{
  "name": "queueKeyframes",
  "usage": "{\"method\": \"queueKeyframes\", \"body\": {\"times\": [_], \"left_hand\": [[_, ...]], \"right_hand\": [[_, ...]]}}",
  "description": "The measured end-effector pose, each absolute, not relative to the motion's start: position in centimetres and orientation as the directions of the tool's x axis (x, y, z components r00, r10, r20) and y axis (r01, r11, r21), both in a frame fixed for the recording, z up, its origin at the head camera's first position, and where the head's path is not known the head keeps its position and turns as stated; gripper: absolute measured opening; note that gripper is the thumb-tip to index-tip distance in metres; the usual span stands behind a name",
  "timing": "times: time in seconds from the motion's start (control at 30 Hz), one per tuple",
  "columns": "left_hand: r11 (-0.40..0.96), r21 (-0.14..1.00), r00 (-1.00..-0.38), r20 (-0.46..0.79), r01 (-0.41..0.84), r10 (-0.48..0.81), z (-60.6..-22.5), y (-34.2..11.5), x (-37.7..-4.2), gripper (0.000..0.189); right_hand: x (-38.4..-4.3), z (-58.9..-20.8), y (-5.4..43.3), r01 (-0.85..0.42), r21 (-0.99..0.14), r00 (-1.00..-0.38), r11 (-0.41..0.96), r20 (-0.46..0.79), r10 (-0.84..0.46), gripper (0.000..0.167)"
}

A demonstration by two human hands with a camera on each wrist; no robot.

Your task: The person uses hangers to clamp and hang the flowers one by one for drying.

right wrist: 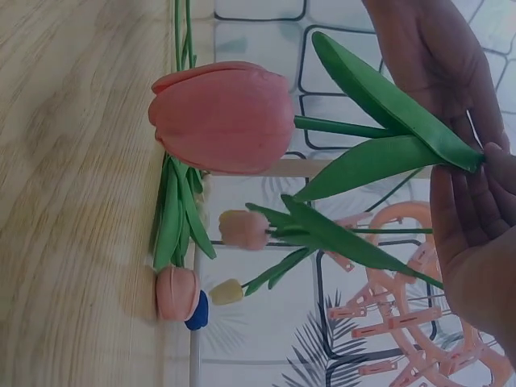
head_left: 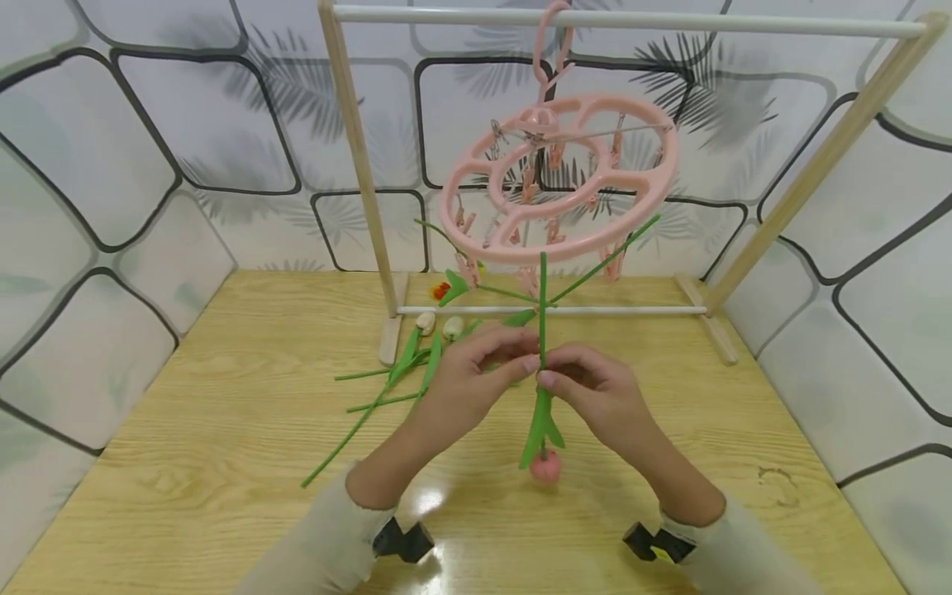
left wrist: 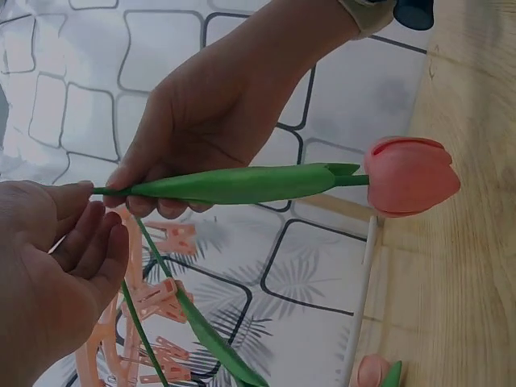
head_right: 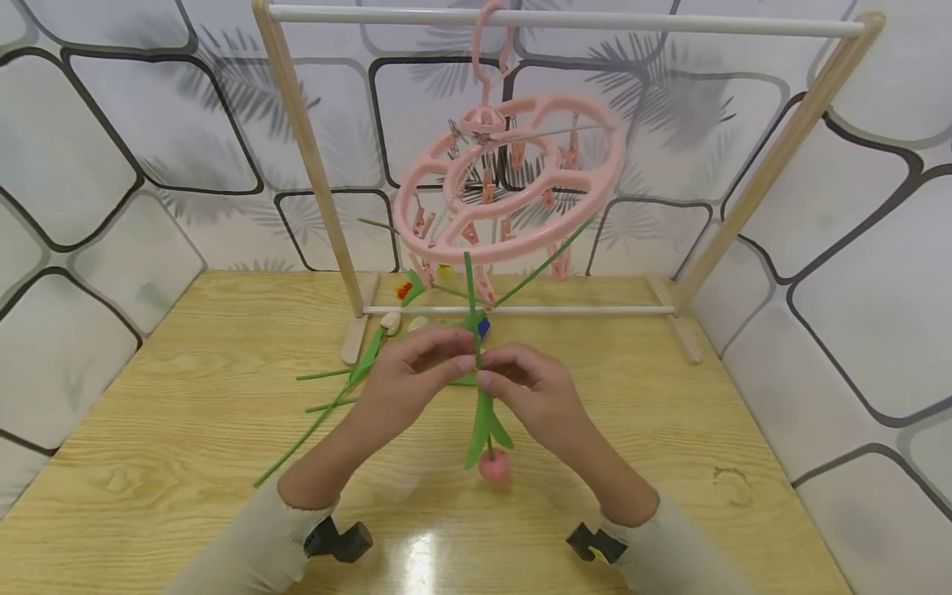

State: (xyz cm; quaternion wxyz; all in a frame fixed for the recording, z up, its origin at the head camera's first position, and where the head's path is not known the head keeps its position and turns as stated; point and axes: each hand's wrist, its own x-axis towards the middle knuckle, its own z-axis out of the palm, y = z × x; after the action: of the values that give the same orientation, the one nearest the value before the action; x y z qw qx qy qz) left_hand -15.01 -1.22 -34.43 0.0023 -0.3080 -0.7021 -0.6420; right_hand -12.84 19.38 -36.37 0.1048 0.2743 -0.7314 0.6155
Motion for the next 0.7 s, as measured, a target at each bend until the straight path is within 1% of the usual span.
{"method": "queueKeyframes", "body": {"times": [0.17, 0.3, 0.4, 0.6, 0.7], "left_hand": [[-0.041, 0.904, -0.818, 0.404, 0.426, 0.409, -34.5, -1.2, -15.0, 0.020], [-0.040, 0.888, -0.816, 0.439, 0.459, 0.376, -34.3, -1.3, -15.1, 0.019], [-0.072, 0.889, -0.814, 0.445, 0.453, 0.374, -34.2, -1.4, -15.1, 0.019], [-0.125, 0.892, -0.817, 0.448, 0.434, 0.364, -34.0, -1.9, -15.3, 0.023], [-0.140, 0.890, -0.816, 0.453, 0.433, 0.358, -33.9, -2.1, -15.4, 0.024]], "right_hand": [[-13.0, -36.4, 18.7, -0.523, -0.848, -0.829, 0.087, 0.482, -0.282, 0.013], [-13.2, -36.3, 18.4, -0.546, -0.832, -0.816, 0.097, 0.502, -0.288, 0.012], [-13.3, -36.3, 18.2, -0.567, -0.815, -0.808, 0.121, 0.521, -0.276, 0.013], [-13.2, -36.1, 17.9, -0.553, -0.818, -0.825, 0.157, 0.511, -0.242, 0.017], [-13.2, -36.1, 17.8, -0.539, -0.829, -0.831, 0.149, 0.494, -0.255, 0.022]]}}
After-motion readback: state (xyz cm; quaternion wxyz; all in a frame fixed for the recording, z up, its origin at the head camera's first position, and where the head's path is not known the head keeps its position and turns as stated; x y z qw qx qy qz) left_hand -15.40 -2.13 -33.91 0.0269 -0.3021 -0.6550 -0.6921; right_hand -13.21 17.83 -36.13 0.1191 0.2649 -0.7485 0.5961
